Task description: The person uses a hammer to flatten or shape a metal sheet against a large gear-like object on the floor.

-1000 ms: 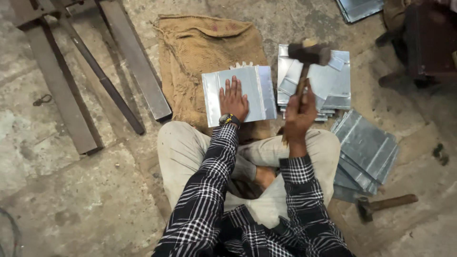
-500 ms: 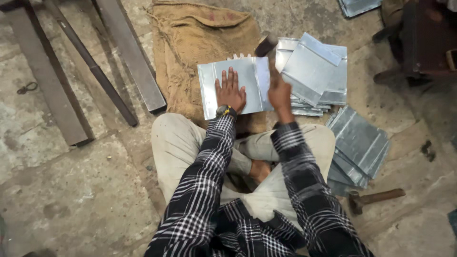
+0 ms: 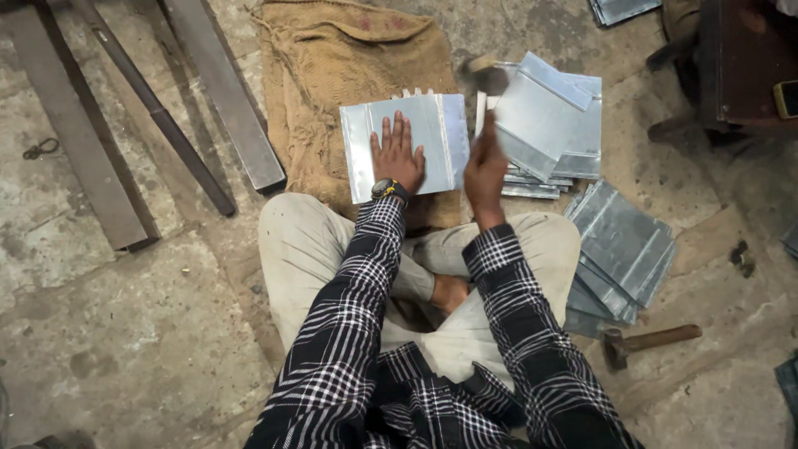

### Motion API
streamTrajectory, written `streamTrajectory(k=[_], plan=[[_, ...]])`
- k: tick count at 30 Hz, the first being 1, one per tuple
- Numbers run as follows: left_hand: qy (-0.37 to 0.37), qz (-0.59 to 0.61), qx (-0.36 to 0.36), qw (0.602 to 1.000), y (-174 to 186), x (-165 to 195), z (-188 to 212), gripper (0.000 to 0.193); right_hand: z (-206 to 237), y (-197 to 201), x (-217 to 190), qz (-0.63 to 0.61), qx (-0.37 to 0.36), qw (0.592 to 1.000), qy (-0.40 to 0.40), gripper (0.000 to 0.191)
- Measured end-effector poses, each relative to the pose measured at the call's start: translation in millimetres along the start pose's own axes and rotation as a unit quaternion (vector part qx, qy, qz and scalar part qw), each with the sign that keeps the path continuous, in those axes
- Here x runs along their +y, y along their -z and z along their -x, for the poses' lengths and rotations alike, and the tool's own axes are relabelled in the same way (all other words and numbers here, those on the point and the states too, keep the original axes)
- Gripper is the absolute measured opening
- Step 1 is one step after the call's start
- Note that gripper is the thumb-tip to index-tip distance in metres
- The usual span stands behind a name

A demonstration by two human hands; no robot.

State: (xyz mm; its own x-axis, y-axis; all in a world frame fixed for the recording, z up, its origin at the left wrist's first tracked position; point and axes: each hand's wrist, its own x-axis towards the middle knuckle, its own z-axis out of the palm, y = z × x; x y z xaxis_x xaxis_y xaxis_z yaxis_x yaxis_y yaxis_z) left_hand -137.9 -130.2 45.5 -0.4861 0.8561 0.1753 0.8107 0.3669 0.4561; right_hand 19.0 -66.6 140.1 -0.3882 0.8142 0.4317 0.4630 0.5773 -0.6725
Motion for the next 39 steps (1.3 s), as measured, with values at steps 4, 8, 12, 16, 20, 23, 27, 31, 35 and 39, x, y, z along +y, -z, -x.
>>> streamTrajectory(k=[4, 8, 12, 16, 20, 23, 27, 31, 35, 39], plan=[[0.015, -0.012, -0.016, 1.0, 1, -4, -5, 0.069, 11, 8, 7, 0.001, -0.042, 0.999, 0.021, 0.054], [0.001, -0.017, -0.006, 1.0, -4, -6, -6, 0.069, 1, 45, -14, -0.128, 0.06, 0.99, 0.023, 0.049], [0.017, -0.004, -0.022, 1.0, -6, -7, -5, 0.07, -5, 47, -29, -0.174, 0.168, 0.966, -0.089, 0.058], [0.007, -0.01, -0.022, 1.0, -4, -7, -7, 0.069, 5, 13, -23, -0.007, 0.162, 0.984, 0.073, 0.052], [0.017, -0.008, -0.026, 0.999, -1, -5, -11, 0.07, 9, 7, -19, 0.085, -0.175, 0.96, -0.203, 0.056], [0.016, -0.022, -0.021, 0.999, 0, -7, -15, 0.071, 0, 33, -28, -0.038, -0.03, 0.998, -0.047, 0.056], [-0.003, -0.02, -0.022, 1.0, -2, -10, -16, 0.072, -16, 63, -44, -0.101, 0.106, 0.986, 0.082, 0.048], [-0.003, -0.019, -0.019, 1.0, -6, -13, -16, 0.072, -13, 40, -41, -0.044, 0.203, 0.974, 0.085, 0.047], [-0.004, -0.017, -0.005, 1.0, -7, -12, -16, 0.071, 0, 7, -23, 0.028, -0.022, 0.998, -0.043, 0.052], [0.013, -0.018, -0.033, 0.999, -1, -11, -20, 0.071, -1, 22, -19, 0.042, -0.093, 0.992, -0.071, 0.058]])
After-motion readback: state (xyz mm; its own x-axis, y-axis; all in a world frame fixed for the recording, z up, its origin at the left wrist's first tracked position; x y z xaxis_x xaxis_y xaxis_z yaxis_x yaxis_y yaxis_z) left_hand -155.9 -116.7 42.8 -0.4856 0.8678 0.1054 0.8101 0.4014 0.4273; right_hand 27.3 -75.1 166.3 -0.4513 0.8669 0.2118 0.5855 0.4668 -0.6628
